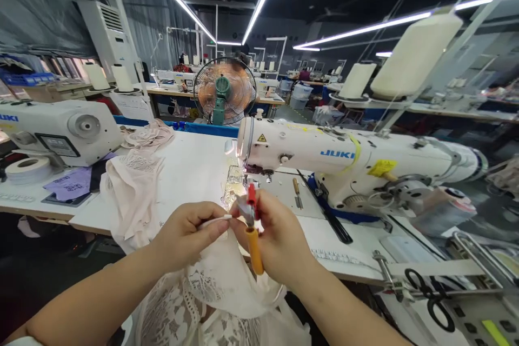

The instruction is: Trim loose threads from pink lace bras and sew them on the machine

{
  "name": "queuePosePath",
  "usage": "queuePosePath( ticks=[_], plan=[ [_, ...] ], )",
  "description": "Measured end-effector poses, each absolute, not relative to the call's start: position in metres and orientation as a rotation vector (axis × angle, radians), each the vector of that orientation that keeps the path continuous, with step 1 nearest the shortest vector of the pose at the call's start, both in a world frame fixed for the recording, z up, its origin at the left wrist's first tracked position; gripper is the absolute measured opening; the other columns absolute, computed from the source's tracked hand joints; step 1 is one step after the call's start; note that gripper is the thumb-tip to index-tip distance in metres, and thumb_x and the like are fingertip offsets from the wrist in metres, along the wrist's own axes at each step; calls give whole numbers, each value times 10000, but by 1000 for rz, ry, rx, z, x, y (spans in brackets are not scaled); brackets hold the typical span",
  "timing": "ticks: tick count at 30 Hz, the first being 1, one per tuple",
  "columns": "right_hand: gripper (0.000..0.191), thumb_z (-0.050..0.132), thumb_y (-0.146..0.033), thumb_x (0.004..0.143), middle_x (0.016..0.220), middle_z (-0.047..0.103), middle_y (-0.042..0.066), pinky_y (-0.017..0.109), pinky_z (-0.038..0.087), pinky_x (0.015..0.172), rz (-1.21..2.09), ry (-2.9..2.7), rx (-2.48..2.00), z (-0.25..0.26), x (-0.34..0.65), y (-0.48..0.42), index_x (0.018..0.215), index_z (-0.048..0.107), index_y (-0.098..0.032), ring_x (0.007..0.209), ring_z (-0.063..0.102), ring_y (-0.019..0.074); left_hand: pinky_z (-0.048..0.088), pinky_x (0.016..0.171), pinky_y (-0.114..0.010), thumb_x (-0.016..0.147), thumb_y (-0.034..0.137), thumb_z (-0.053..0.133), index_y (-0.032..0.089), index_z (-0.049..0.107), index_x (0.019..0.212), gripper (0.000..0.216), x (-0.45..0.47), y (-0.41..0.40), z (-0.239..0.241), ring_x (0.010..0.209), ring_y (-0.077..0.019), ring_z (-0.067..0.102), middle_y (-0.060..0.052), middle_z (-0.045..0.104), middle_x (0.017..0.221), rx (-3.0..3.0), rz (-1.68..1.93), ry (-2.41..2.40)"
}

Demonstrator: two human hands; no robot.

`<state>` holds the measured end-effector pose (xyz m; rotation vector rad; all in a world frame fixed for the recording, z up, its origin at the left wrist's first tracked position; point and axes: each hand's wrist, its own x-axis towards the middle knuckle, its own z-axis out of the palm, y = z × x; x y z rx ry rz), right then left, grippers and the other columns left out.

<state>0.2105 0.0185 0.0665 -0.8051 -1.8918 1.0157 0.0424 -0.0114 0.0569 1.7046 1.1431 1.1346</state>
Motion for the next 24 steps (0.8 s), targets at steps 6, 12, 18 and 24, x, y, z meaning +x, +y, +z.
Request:
queuePosePath(
  ticks=[6, 12, 18, 24],
  plan=[
    [271, 612, -451, 712, 675, 570, -15, 242, 397, 518, 807, -2342, -1255, 69, 205, 49, 713, 479, -215, 603, 529, 147, 338, 442, -185, 747, 328, 656, 162, 655, 750, 166, 7, -9, 51, 482, -81, 451, 16, 565, 593, 1356, 1334, 1260],
    [37, 598, -215, 692, 694, 619, 64, 245, 347, 494, 493, -2671, -1525, 27, 216, 94, 666, 610, -191, 655, 582, 203, 317, 355, -155, 610, 354, 751, 164, 664, 628, 209, -12, -10, 69, 387, -62, 428, 27, 548, 493, 1150, 1567, 1275],
    [133, 547, -187, 744, 802, 647, 107, 276, 409, 557, 399, -2755, -1470, 7, 225, 104, 799, 665, -159, 724, 613, 232, 334, 386, -140, 566, 314, 786, 160, 663, 597, 200, -8, -5, 71, 413, -48, 443, 37, 563, 500, 1034, 1609, 1262],
    [312, 490, -318, 857, 1144, 594, 116, 344, 441, 841, 420, -2471, -1075, 20, 217, 55, 1139, 536, -192, 1055, 542, 237, 359, 409, -145, 591, 317, 781, 160, 681, 627, 189, -8, -2, 66, 447, -59, 480, 24, 597, 543, 1053, 1605, 1232]
  ],
)
